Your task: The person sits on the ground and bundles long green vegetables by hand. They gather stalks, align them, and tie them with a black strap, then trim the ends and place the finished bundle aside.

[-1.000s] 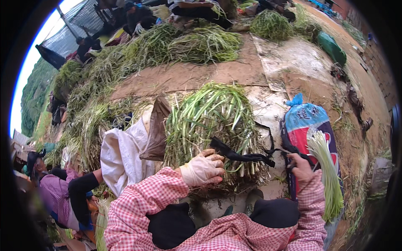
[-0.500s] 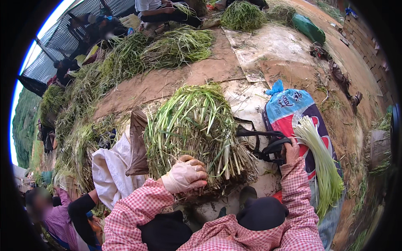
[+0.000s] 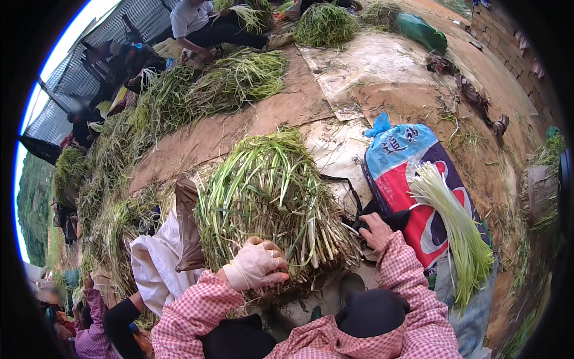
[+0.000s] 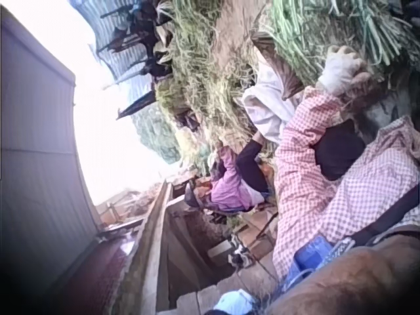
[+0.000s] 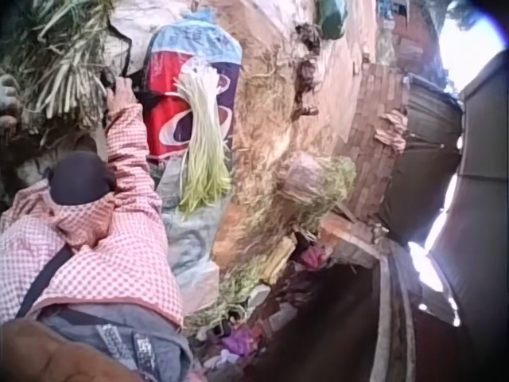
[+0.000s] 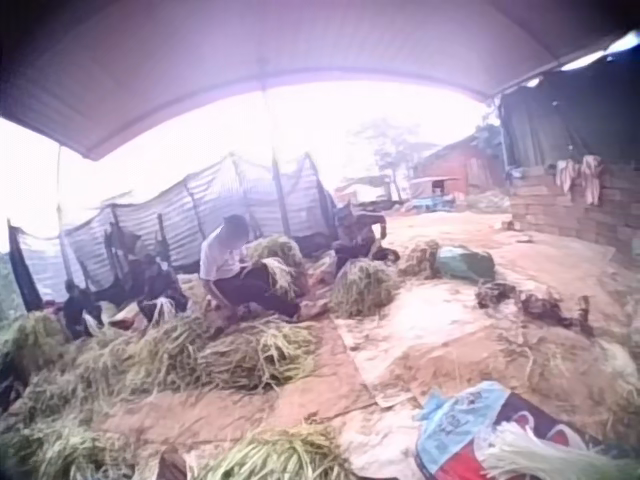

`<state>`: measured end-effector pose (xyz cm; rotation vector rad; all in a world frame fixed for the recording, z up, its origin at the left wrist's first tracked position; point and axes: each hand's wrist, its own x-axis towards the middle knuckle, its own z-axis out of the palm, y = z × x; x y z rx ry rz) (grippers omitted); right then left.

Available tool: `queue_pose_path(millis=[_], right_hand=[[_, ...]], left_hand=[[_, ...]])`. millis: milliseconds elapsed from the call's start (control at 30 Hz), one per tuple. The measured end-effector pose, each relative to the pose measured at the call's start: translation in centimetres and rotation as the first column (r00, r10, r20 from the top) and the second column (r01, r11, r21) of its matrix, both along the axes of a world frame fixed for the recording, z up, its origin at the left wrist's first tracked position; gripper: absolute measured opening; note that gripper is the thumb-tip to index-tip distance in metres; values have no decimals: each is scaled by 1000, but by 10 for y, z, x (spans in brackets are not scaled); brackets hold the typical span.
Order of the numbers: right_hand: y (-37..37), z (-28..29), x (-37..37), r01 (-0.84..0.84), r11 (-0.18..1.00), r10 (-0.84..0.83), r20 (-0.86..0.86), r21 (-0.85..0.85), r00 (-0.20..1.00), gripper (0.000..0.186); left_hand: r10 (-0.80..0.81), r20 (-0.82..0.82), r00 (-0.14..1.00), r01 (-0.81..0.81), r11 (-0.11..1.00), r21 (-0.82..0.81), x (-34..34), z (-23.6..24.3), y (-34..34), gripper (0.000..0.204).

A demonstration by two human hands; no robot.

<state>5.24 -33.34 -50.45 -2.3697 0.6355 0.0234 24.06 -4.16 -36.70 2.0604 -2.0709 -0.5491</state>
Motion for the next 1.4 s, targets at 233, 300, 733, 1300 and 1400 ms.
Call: queue_pose_path(millis=[233,300,733,1300,1400], right_hand=[[3,-123,37,191,883,-267,123,429,956,59],[25,-119,49,165,881,-211,55,444,976,60],[89,-154,-11,235,304,-337,-126,923,933,54],[85,-103,9,14,677,-157,126,735,979,73],[84,-105,7,-36,815,-90,188,579,978,70]], left_hand=[[-22,140,990,26,999,-27,16,14,-97,30],[27,120,992,-30,999,26,25,-2,-138,28],[170,342,924,-292,892,346,75,-126,-192,42],[468,158,870,-438,879,-190,132,-56,-61,22],[356,228,906,-351,934,-63,116,-77,-82,23]])
